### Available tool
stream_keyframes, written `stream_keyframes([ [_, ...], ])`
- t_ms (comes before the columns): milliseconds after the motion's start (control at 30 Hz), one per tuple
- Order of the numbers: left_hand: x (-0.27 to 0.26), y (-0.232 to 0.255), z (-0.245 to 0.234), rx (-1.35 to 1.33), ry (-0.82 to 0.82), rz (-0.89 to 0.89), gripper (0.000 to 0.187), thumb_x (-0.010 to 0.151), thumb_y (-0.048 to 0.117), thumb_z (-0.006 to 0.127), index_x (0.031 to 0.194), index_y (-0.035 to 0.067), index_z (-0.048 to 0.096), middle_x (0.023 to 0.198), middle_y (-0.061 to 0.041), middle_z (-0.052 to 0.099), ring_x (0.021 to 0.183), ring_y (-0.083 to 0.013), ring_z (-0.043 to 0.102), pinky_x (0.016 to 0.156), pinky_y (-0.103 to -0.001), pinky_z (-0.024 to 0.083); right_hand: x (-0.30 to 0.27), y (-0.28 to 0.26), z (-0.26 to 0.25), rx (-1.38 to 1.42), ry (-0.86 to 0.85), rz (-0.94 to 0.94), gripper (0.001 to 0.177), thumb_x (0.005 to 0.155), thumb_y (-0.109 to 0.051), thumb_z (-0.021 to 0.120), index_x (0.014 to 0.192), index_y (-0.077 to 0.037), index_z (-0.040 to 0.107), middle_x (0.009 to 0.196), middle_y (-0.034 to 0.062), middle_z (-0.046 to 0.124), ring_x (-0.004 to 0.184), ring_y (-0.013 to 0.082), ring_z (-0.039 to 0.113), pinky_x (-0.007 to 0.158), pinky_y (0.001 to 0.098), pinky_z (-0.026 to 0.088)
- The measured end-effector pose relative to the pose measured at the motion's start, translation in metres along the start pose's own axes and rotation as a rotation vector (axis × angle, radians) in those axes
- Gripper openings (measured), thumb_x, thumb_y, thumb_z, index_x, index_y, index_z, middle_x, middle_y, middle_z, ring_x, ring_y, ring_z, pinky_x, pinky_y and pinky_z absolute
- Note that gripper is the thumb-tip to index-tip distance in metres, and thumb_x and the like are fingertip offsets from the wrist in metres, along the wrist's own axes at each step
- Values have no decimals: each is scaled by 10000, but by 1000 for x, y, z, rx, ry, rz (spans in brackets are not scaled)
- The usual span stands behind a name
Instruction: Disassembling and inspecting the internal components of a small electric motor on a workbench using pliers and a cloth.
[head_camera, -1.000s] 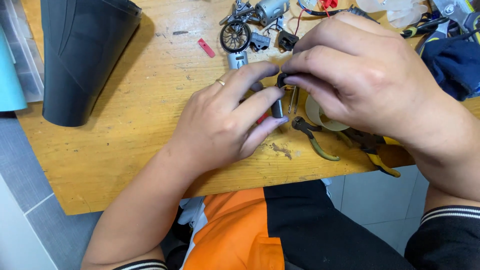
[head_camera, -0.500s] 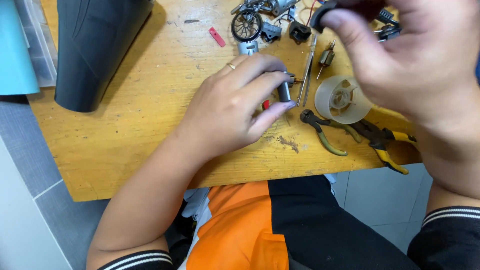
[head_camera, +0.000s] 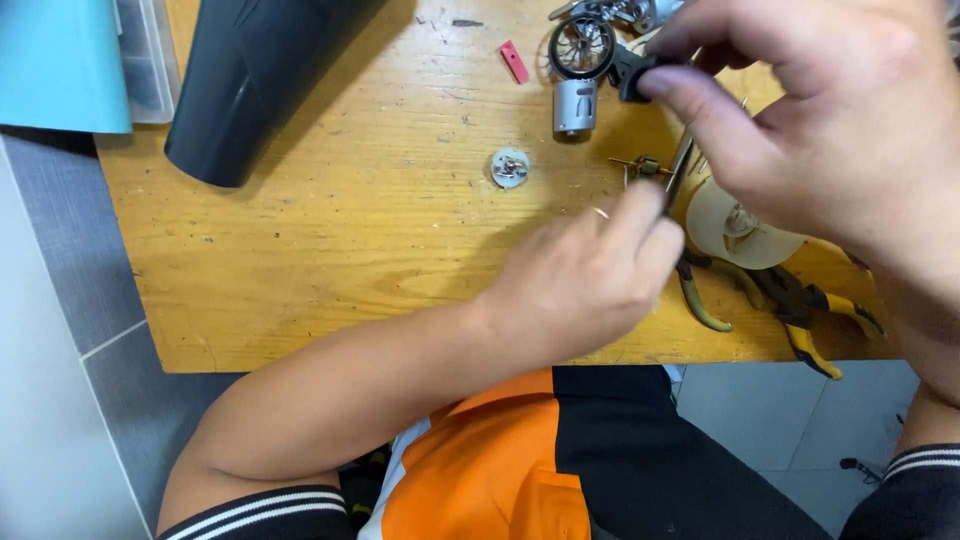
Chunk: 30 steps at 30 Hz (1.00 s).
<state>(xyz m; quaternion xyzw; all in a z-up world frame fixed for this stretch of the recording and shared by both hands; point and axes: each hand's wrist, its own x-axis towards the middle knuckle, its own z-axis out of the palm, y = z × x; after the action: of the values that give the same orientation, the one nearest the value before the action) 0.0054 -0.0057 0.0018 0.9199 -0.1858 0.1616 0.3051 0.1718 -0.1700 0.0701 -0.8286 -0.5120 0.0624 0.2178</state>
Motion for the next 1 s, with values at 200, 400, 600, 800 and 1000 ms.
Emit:
stream_keyframes([
  [200,-8,10,10,-7,66,111,73,1012,50,692,987,119,692,951,-69,583,658,-192,584,478,-392,487,45,-18,26,-146,-225,-174,107,1229,-218,858,1258,-117,842,1129,76,760,1078,360,743,886,489,605],
  [400,-9,3,17,-26,102,155,137,972,33,681,923,161,688,835,-48,615,588,-225,565,495,-420,374,60,-29,54,-251,-269,-240,174,1152,-313,810,1120,-142,808,1020,65,736,987,367,747,902,502,645],
  [600,-9,2,18,-60,112,199,138,996,18,694,921,129,726,855,-102,671,690,-300,632,572,-464,416,56,-32,62,-313,-266,-284,270,1144,-375,796,1014,-146,734,980,64,732,929,366,754,884,492,644],
  [800,-8,-1,19,-51,108,225,115,1003,13,672,982,99,746,863,-101,667,696,-307,629,578,-460,422,49,-29,56,-326,-249,-278,261,1152,-359,805,1015,-148,734,980,43,716,949,345,751,888,480,648],
  [1000,-7,2,17,-59,26,171,75,986,60,710,989,126,676,836,-52,619,573,-273,620,453,-476,445,42,-26,9,-11,-218,-126,111,1163,-160,884,1192,-84,809,1067,74,762,1014,325,731,859,464,576],
])
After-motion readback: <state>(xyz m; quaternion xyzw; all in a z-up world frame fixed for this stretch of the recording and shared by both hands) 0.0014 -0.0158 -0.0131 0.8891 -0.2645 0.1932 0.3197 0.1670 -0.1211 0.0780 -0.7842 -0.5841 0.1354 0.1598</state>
